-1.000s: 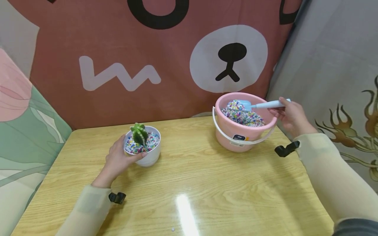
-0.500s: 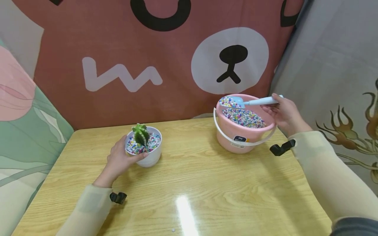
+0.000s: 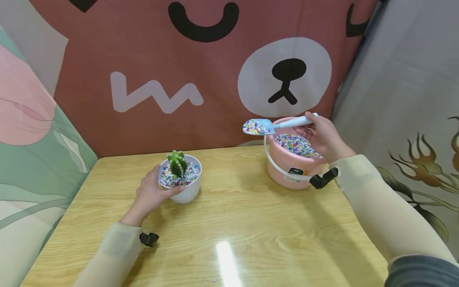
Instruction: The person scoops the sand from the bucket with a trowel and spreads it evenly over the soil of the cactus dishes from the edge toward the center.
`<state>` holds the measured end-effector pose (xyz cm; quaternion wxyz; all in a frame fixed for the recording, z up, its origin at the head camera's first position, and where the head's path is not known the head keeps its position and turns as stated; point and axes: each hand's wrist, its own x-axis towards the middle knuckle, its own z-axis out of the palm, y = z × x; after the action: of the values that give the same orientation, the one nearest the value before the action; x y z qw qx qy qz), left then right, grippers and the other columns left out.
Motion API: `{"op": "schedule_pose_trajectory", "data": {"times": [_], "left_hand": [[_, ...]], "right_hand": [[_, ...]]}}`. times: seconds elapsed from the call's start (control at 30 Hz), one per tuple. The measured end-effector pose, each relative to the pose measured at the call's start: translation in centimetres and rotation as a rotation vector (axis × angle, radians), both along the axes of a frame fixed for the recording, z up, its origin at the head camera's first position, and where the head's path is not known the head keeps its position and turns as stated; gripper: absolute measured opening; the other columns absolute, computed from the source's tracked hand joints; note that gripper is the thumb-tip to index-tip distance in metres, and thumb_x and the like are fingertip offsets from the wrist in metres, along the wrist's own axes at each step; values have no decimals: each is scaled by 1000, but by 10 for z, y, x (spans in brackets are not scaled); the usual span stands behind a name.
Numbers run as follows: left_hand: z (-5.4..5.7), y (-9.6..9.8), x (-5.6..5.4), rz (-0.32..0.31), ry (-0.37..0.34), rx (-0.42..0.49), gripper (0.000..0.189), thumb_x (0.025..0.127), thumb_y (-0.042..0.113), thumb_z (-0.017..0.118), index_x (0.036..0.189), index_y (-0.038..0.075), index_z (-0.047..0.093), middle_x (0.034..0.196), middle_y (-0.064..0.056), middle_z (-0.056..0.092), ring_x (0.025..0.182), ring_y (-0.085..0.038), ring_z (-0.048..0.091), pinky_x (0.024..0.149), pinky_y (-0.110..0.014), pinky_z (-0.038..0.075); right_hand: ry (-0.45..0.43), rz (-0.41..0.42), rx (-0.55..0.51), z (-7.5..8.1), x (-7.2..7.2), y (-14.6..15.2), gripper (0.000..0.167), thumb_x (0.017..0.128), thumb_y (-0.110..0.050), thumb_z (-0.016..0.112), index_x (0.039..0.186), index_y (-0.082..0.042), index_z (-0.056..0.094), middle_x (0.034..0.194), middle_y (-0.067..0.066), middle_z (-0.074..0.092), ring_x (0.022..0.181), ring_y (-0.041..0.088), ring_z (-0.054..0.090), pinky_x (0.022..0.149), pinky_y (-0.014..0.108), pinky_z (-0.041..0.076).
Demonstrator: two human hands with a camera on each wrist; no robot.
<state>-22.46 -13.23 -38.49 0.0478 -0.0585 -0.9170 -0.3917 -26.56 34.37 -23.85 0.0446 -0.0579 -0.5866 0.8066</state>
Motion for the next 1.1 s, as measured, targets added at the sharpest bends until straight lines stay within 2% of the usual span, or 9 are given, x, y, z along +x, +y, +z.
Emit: {"op": "schedule_pose_trajectory", "data": {"times": [0.2,0.3,0.4,0.53,0.67,0.87,1.1], "left_hand": [[-1,3,0,-1,-6,5,117,83,55,82,163,-1,17,161,-30,28,146,-52,23,107,-77,17],[-1,5,-1,-1,-15,5,118,83,56,81,163,-1,16,162,-30,26,147,-51,22,108,-77,16],[-1,5,-1,3,-19,3,118,83,56,81,163,-1,15,163,-30,26,147,-51,21,108,-77,16],[-1,5,-1,8,-10,2,117,83,55,81,163,-1,16,162,-30,27,147,-50,23,107,-76,17],[-2,4,-1,12,-11,1,117,83,55,82,163,-1,16,162,-30,27,147,-50,23,107,-76,18],[-2,2,-2,17,-17,-2,118,83,56,81,163,0,15,162,-30,27,147,-51,23,108,-76,17],[-1,1,-1,13,-2,-1,117,83,55,82,163,0,18,161,-29,30,146,-52,24,107,-77,18]], "right_hand": [[5,78,0,-4,-5,-15,20,110,-25,51,113,-5,51,97,6,60,81,16,70,75,20,58],[6,111,9,-6,-8,-25,21,110,-24,49,111,-4,55,95,6,64,80,14,69,76,20,57],[-15,150,-9,-9,-11,-36,25,110,-25,51,106,-3,62,92,8,67,80,16,67,78,23,57],[-68,183,-17,-11,-16,-50,25,109,-27,53,102,-5,62,85,10,65,74,16,64,76,24,58],[-80,181,8,-13,-22,-62,20,109,-26,52,106,-7,56,84,9,65,69,13,65,70,19,56],[-31,179,4,-12,-27,-79,17,110,-24,50,110,-7,50,83,13,66,67,13,70,63,15,53],[10,168,53,-14,-32,-97,18,111,-20,48,109,-3,54,79,8,64,69,15,70,68,19,57]]}}
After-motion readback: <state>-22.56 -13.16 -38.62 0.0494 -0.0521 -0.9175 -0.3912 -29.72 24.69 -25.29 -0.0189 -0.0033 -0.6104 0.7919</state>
